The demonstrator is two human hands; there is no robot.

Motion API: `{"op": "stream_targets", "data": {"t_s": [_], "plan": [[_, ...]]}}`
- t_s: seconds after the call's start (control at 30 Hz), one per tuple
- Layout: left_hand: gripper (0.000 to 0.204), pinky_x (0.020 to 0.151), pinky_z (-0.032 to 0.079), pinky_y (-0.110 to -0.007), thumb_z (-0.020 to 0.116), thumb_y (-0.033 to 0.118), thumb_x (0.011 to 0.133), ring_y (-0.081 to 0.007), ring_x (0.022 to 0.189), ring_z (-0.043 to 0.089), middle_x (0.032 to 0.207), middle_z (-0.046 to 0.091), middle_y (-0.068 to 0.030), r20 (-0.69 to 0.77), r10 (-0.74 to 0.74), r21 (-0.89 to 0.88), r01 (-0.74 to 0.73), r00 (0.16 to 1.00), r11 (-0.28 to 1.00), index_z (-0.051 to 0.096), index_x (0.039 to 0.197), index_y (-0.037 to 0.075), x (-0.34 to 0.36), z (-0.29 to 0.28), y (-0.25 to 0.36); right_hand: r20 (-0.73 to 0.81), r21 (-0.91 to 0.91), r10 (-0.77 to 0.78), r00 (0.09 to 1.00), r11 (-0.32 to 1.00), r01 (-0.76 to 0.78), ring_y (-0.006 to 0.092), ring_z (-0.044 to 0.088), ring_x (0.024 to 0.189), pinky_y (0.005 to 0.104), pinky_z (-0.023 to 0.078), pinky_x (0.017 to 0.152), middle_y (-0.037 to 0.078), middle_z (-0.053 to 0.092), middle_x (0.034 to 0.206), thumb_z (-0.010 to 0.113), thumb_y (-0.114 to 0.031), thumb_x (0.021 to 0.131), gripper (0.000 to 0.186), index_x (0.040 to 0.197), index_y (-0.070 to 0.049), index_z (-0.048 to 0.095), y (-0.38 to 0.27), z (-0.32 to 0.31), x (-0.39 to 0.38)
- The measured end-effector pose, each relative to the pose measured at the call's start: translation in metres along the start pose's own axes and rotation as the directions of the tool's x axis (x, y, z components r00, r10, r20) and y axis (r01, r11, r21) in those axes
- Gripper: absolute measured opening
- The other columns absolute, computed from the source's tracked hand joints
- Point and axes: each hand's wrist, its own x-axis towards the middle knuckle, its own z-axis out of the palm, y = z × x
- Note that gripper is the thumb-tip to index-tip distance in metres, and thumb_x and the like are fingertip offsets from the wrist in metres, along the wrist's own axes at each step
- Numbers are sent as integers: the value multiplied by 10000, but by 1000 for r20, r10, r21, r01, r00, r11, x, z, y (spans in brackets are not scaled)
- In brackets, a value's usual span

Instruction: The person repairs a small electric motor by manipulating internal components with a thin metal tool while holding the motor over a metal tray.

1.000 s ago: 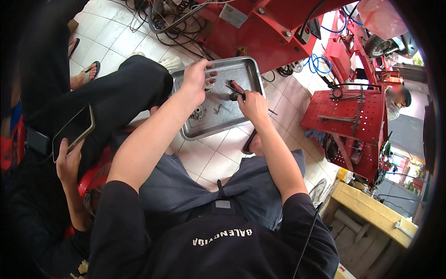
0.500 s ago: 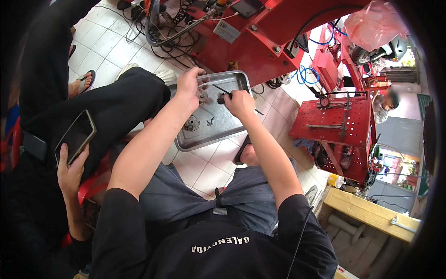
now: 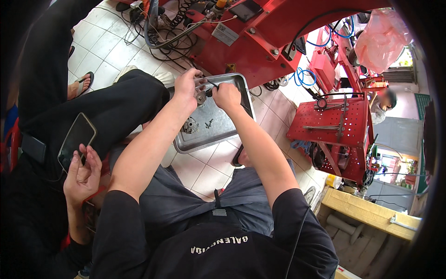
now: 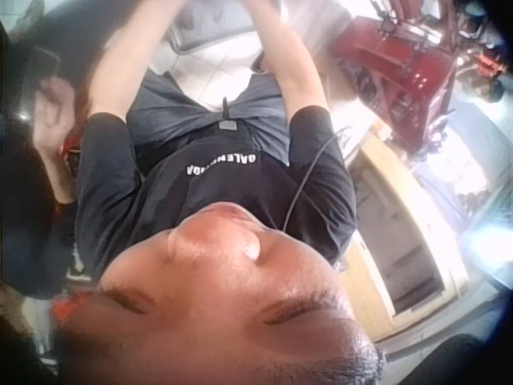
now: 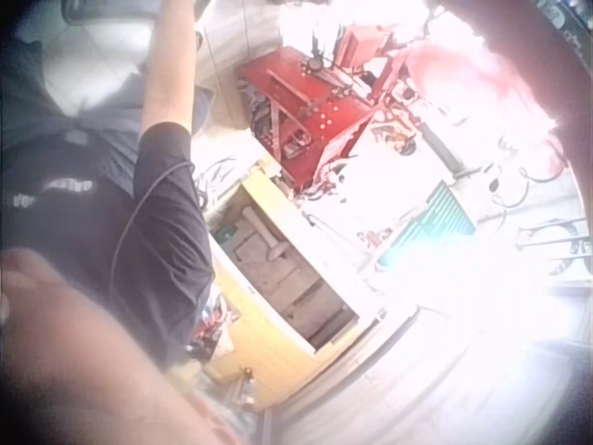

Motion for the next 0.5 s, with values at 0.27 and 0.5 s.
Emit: {"op": "stream_targets", "data": {"t_s": [0.27, 0.5], "plan": [[162, 765, 496, -365, 613, 155, 894, -206, 891, 631, 1019, 601, -57, -22, 8, -25, -8, 1000, 1000, 571, 1005, 45, 2, -2, 0, -73, 289, 166, 983, 947, -139, 392, 702, 830, 483, 539, 787, 251, 710, 880, 566, -309, 901, 377, 858, 31, 725, 13, 32, -2], [125, 628, 490, -344, 617, 107, 852, -193, 752, 645, 897, 606, -64, -47, 6, -52, -9, 999, 999, 592, 953, 38, 4, 2, -5, 229, 914, 460, 858, 202, -353, 132, 551, 542, 321, 413, 479, 82, 675, 815, 561, -256, 1003, 266, 1025, -13, 668, 51, 118, -37]]}}
